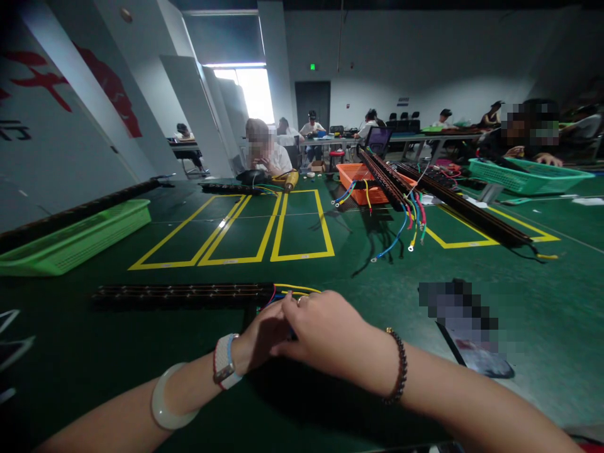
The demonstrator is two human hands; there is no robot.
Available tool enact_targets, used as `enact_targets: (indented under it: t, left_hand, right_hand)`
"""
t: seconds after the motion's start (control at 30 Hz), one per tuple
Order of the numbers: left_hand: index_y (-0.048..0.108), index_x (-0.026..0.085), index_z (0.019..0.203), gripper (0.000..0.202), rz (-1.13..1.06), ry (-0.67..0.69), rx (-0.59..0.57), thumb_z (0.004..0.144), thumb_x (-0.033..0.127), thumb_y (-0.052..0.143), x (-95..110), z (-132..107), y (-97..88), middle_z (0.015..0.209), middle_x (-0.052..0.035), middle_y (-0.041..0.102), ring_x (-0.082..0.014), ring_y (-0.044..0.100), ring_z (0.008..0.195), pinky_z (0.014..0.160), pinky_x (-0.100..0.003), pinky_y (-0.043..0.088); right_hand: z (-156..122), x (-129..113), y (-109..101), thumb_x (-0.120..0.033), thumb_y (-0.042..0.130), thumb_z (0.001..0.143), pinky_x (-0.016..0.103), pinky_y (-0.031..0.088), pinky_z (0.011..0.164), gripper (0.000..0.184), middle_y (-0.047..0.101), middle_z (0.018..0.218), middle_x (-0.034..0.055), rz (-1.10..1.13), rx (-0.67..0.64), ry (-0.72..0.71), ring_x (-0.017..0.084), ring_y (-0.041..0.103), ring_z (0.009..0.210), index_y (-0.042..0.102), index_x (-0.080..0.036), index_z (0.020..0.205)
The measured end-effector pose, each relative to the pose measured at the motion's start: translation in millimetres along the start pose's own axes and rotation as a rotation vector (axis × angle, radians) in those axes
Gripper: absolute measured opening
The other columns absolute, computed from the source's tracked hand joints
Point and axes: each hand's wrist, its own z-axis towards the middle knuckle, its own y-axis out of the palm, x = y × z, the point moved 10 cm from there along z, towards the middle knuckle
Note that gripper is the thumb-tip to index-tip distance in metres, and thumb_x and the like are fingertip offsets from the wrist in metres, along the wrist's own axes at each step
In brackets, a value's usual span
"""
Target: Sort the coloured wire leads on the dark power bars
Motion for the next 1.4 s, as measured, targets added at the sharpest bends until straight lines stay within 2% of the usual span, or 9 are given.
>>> enact_targets:
  t: [0.13,0.3,0.5,0.63,0.77,0.93,1.13,1.27,1.4]
  left_hand:
    - [0.057,0.011,0.071,0.027,-0.053,-0.005,0.013,0.077,0.038,0.063,-3.7,3.6,-4.1,0.060,-0.0004,0.054,-0.0092,0.051,0.056,0.059,-0.021,0.038]
    - [0.056,0.012,0.068,0.026,-0.088,0.012,-0.060,0.078,0.035,0.063,-3.2,6.0,1.4,0.064,-0.0017,0.057,-0.0098,0.053,0.060,0.065,-0.023,0.042]
    - [0.060,0.012,0.078,0.026,0.113,-0.008,-0.130,0.082,0.038,0.056,-4.6,-3.4,13.7,0.069,-0.0044,0.061,-0.0141,0.057,0.062,0.063,-0.028,0.046]
    - [0.058,0.013,0.069,0.032,0.298,-0.025,-0.159,0.082,0.041,0.051,-9.6,-9.1,19.1,0.059,-0.0033,0.058,-0.0131,0.054,0.051,0.051,-0.025,0.043]
    - [0.055,0.013,0.054,0.043,0.424,-0.052,-0.197,0.082,0.041,0.041,-15.2,-12.6,19.3,0.047,-0.0044,0.053,-0.0124,0.050,0.040,0.041,-0.023,0.035]
    - [0.055,0.011,0.048,0.049,0.571,-0.108,-0.353,0.081,0.043,0.038,-23.3,-19.3,30.4,0.044,-0.0073,0.052,-0.0126,0.050,0.039,0.040,-0.021,0.029]
    - [0.055,0.012,0.051,0.048,0.639,-0.111,-0.375,0.081,0.046,0.040,-23.4,-20.8,35.3,0.045,-0.0056,0.053,-0.0114,0.051,0.041,0.042,-0.020,0.031]
    - [0.055,0.012,0.051,0.050,0.660,-0.106,-0.357,0.081,0.048,0.038,-23.6,-19.8,33.9,0.045,-0.0052,0.053,-0.0103,0.051,0.040,0.040,-0.020,0.027]
    - [0.055,0.012,0.054,0.049,0.671,-0.118,-0.358,0.083,0.048,0.038,-23.6,-20.6,34.6,0.046,-0.0045,0.053,-0.0108,0.052,0.042,0.040,-0.019,0.028]
  right_hand:
    - [0.9,-28.3,29.9,-0.023,0.064,0.078,0.029,0.044,0.056,0.036,0.064,0.086,0.0131,-0.187,-0.024,-0.122,0.021,0.061,0.069,0.056,-0.004,0.108]
    - [3.3,-7.2,26.9,-0.002,0.055,0.075,0.028,0.045,0.057,0.025,0.065,0.081,0.0108,-0.163,-0.083,-0.054,0.020,0.062,0.068,0.061,-0.006,0.099]
    - [6.0,26.5,25.0,0.001,0.053,0.075,0.026,0.045,0.059,0.022,0.066,0.077,0.0079,-0.091,-0.175,0.065,0.020,0.064,0.068,0.067,-0.012,0.085]
    - [5.1,24.4,41.6,0.000,0.052,0.077,0.026,0.045,0.059,0.021,0.067,0.073,0.0088,-0.077,-0.284,0.033,0.020,0.064,0.065,0.069,-0.012,0.077]
    - [6.2,24.8,49.8,-0.001,0.053,0.077,0.026,0.045,0.059,0.019,0.066,0.071,0.0089,-0.055,-0.265,-0.016,0.020,0.063,0.064,0.069,-0.012,0.075]
    - [9.6,38.8,58.3,-0.007,0.054,0.080,0.022,0.040,0.054,0.018,0.066,0.071,0.0070,0.028,-0.289,-0.039,0.016,0.061,0.063,0.070,-0.015,0.078]
    - [9.3,40.9,62.1,-0.013,0.057,0.079,0.021,0.030,0.047,0.013,0.065,0.066,0.0047,0.032,-0.332,-0.039,0.014,0.058,0.057,0.070,-0.016,0.076]
    - [10.3,46.0,44.6,-0.013,0.055,0.080,0.021,0.033,0.051,0.016,0.066,0.070,0.0041,0.100,-0.282,-0.029,0.014,0.060,0.062,0.070,-0.018,0.079]
    - [12.6,78.0,19.2,-0.017,0.054,0.081,0.022,0.037,0.057,0.016,0.066,0.073,0.0034,0.147,-0.177,0.130,0.014,0.059,0.067,0.070,-0.018,0.082]
